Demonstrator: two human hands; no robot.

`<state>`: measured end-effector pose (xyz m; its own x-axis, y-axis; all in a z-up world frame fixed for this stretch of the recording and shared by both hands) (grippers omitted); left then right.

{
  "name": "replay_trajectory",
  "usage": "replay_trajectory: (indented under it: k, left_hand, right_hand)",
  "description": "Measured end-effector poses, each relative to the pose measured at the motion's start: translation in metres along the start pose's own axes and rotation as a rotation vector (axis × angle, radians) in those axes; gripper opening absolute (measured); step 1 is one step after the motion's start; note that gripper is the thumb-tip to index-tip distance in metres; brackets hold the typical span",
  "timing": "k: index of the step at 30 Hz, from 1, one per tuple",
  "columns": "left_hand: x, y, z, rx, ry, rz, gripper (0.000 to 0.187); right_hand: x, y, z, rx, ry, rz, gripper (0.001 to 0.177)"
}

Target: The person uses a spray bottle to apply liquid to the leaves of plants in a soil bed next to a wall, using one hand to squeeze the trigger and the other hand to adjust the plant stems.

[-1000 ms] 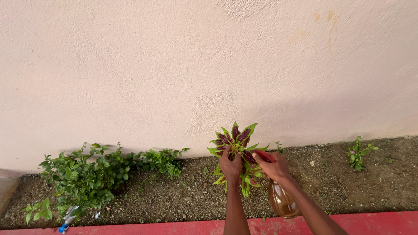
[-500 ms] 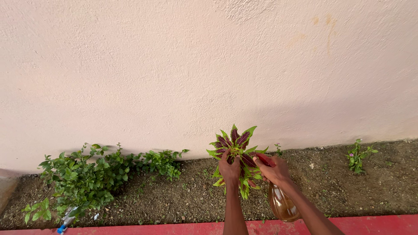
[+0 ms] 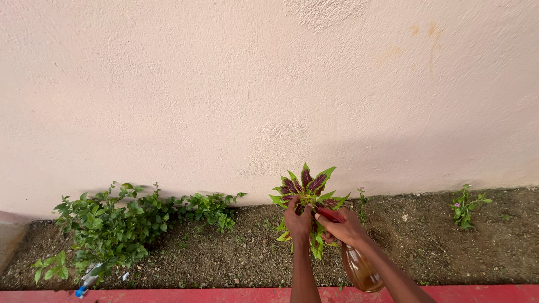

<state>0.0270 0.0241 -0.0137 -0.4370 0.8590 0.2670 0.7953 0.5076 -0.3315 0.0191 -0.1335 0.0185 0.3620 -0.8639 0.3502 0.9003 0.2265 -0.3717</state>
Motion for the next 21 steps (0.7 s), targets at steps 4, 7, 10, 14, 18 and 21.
replay_trajectory:
  k: [4, 7, 10, 14, 18, 21]
  left_hand:
    - [0.000, 0.001, -0.003, 0.038, -0.021, 0.014, 0.048]
    - [0.001, -0.001, -0.001, 0.026, -0.014, 0.018, 0.049]
    - [0.001, 0.002, 0.000, 0.050, -0.015, 0.017, 0.050]
    - [-0.001, 0.003, 0.004, 0.048, 0.004, 0.012, 0.051]
    - [-0.002, 0.005, 0.003, 0.051, 0.009, 0.001, 0.051]
    - [-0.001, 0.004, 0.002, 0.068, 0.013, 0.016, 0.052]
  right_hand:
    - [-0.004, 0.002, -0.002, -0.055, 0.060, -0.053, 0.038]
    - [0.001, 0.000, -0.010, -0.115, 0.045, -0.134, 0.040]
    - [0.006, 0.005, -0.016, -0.073, 0.062, -0.135, 0.042]
    - [0.012, 0.009, -0.021, -0.073, 0.034, -0.159, 0.040]
    - [0.014, 0.008, -0.022, -0.124, 0.031, -0.174, 0.030]
    - [0.010, 0.006, -0.023, -0.146, -0.005, -0.153, 0.043]
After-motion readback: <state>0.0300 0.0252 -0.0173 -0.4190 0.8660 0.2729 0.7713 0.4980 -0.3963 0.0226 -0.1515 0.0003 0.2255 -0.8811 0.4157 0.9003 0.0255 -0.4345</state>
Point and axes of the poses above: each hand's wrist, its own y-axis towards the middle knuckle, its own x-axis out of the back of the hand, z = x × y, the point moved 4 cm from there along y, towards the middle knuckle, and after that the axes turned 8 degrees about x, right-handed, at the moved point
